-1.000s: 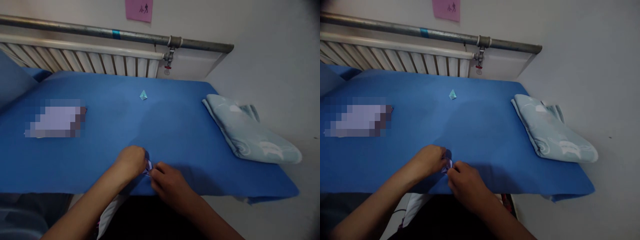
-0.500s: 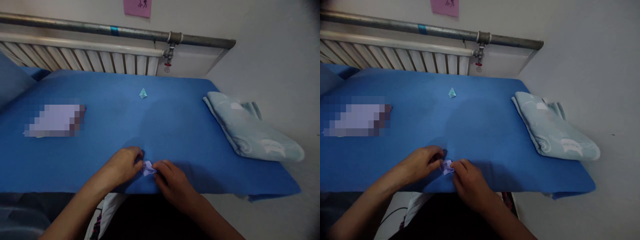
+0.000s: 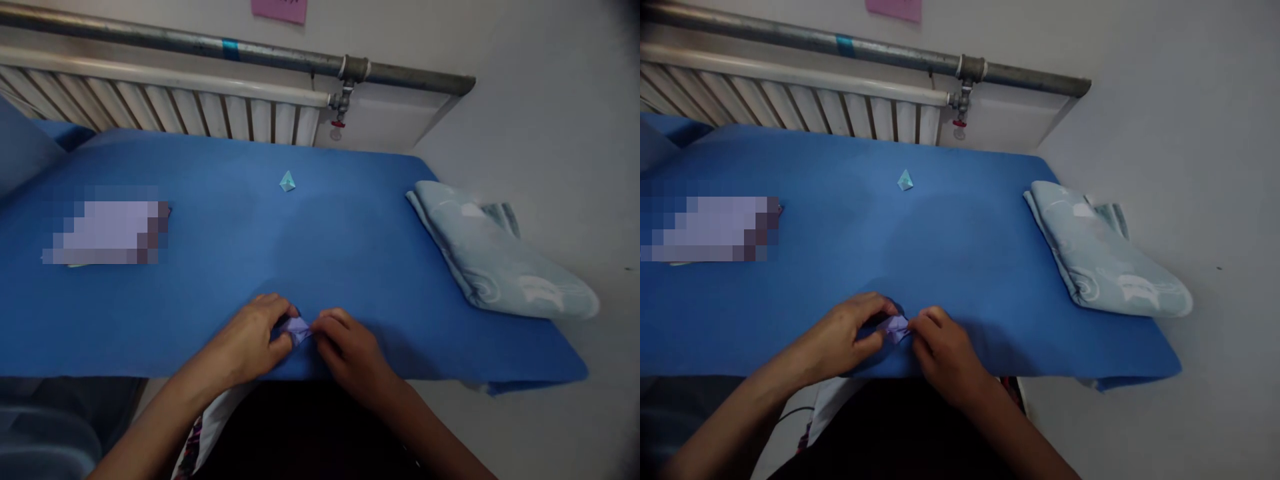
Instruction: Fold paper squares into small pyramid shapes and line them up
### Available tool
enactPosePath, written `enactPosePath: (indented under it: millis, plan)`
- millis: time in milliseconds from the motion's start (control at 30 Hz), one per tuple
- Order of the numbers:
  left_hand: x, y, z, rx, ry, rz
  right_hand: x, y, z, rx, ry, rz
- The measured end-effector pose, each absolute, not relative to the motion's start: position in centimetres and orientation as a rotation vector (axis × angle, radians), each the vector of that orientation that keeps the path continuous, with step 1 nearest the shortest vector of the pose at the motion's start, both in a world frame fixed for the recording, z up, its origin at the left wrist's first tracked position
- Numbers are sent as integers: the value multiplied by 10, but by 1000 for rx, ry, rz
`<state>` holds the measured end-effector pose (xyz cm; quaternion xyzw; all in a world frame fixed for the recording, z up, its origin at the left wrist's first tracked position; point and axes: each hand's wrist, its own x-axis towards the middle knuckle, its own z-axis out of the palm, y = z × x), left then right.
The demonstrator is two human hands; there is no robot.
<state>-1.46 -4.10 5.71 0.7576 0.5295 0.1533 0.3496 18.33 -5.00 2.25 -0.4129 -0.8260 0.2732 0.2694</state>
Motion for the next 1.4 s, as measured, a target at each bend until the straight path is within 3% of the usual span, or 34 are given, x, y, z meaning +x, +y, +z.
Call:
enactPosePath:
  millis: [467,1400]
  plan:
    - [0,-59,32,2101,1506,531,181,-49,21,-1110,-2224,793]
    - [-3,-62,28,2028,1425,719,164,-47,29,-1280,-2232,769]
